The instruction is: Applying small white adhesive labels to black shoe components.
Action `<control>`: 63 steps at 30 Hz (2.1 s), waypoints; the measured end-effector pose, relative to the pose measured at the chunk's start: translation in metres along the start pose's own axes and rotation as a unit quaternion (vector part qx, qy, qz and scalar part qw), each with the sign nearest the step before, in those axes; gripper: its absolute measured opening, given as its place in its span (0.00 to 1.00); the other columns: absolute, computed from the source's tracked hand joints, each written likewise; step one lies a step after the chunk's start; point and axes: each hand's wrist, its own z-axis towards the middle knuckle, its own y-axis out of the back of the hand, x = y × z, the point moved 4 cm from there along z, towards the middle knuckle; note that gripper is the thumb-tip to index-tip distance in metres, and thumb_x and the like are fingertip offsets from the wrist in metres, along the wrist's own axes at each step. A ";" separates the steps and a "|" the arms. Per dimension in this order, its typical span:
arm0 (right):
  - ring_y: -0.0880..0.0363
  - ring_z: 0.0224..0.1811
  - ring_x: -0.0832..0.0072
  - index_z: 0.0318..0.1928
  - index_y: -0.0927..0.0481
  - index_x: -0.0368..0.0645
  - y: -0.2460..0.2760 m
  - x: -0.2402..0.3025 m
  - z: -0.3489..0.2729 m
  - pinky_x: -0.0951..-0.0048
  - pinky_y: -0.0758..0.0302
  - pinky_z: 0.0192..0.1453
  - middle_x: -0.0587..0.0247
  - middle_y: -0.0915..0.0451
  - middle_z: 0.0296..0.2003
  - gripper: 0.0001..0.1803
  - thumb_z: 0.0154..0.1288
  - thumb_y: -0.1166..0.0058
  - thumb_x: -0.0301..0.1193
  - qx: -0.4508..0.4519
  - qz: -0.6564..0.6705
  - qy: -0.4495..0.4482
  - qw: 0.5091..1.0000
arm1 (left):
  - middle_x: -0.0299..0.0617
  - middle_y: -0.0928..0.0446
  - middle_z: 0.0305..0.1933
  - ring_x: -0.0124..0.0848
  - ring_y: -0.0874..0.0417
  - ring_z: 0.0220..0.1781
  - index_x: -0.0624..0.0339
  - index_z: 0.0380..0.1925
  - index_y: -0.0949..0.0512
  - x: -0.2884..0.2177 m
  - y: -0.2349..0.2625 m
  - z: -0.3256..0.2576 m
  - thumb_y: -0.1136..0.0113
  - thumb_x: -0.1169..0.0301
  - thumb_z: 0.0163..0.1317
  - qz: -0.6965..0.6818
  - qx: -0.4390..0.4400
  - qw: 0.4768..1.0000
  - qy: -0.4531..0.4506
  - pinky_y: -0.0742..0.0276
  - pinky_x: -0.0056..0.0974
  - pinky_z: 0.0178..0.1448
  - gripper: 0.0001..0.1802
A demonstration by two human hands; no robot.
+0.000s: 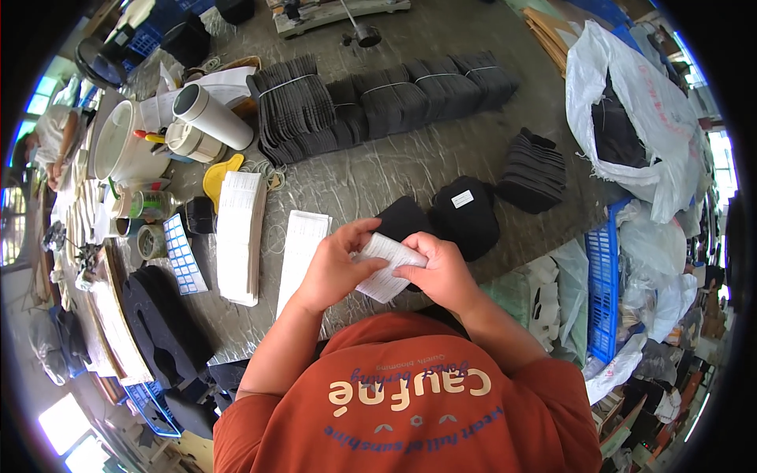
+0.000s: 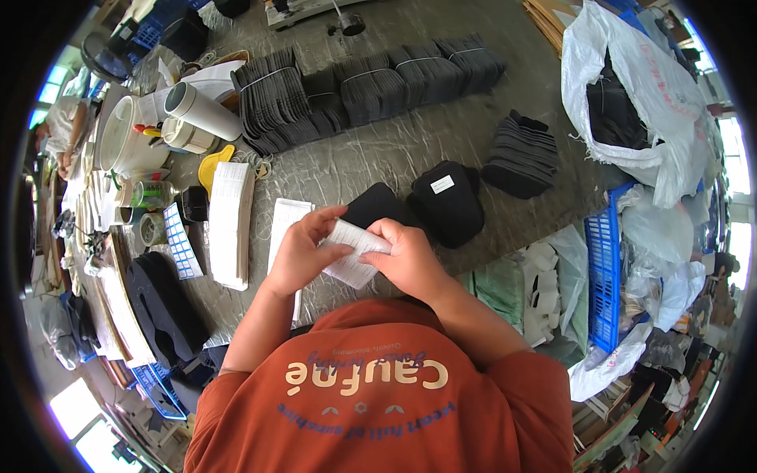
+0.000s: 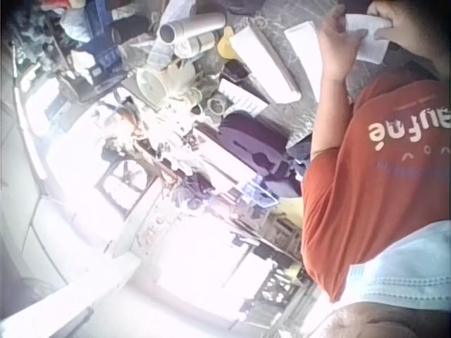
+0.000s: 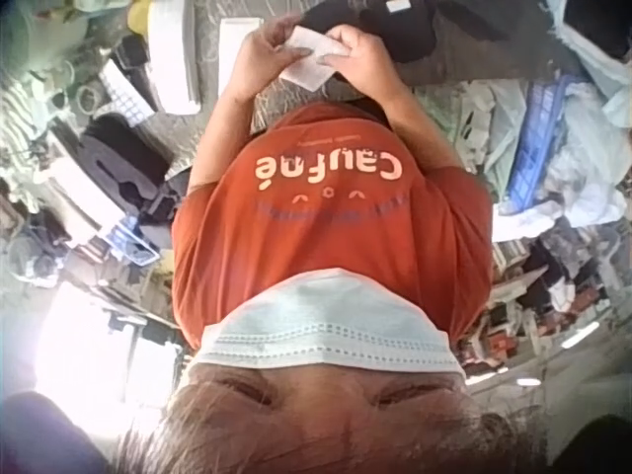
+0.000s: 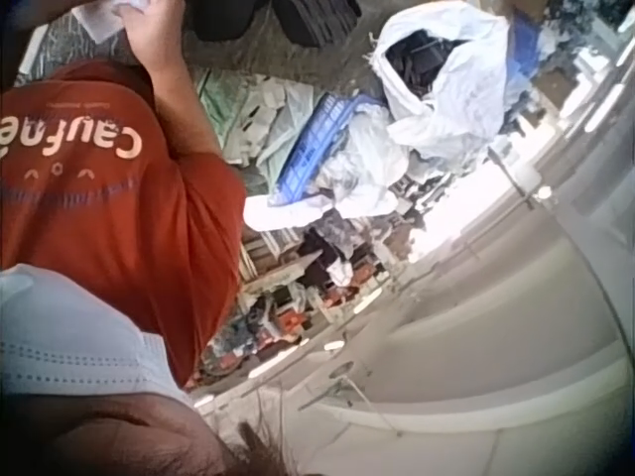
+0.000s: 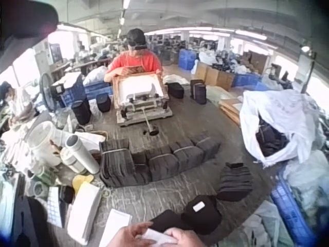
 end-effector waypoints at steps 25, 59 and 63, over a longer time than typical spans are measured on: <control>0.22 0.28 0.82 0.33 0.21 0.33 0.021 -0.023 0.045 0.77 0.26 0.35 0.62 0.19 0.26 0.04 0.61 0.42 0.23 -0.135 -0.058 0.028 0.989 | 0.54 0.28 0.60 0.47 0.31 0.65 0.68 0.29 0.23 0.004 -0.026 -0.021 0.42 0.72 0.57 0.360 0.156 0.903 -0.174 0.34 0.44 0.67 0.07; 0.24 0.28 0.61 0.33 0.27 0.39 0.032 -0.028 0.053 0.64 0.27 0.35 0.56 0.24 0.24 0.11 0.52 0.36 0.24 -0.242 -0.298 0.144 0.912 | 0.53 0.30 0.63 0.40 0.27 0.54 0.66 0.30 0.22 -0.002 -0.032 -0.007 0.45 0.71 0.57 0.410 0.204 0.872 -0.172 0.35 0.42 0.63 0.08; 0.34 0.21 0.77 0.31 0.31 0.39 0.059 -0.032 0.054 0.73 0.33 0.28 0.60 0.29 0.19 0.09 0.59 0.41 0.22 -0.198 -0.173 0.037 0.964 | 0.53 0.30 0.63 0.42 0.28 0.59 0.67 0.30 0.22 0.009 -0.024 -0.014 0.43 0.71 0.58 0.366 0.174 0.894 -0.194 0.35 0.43 0.64 0.08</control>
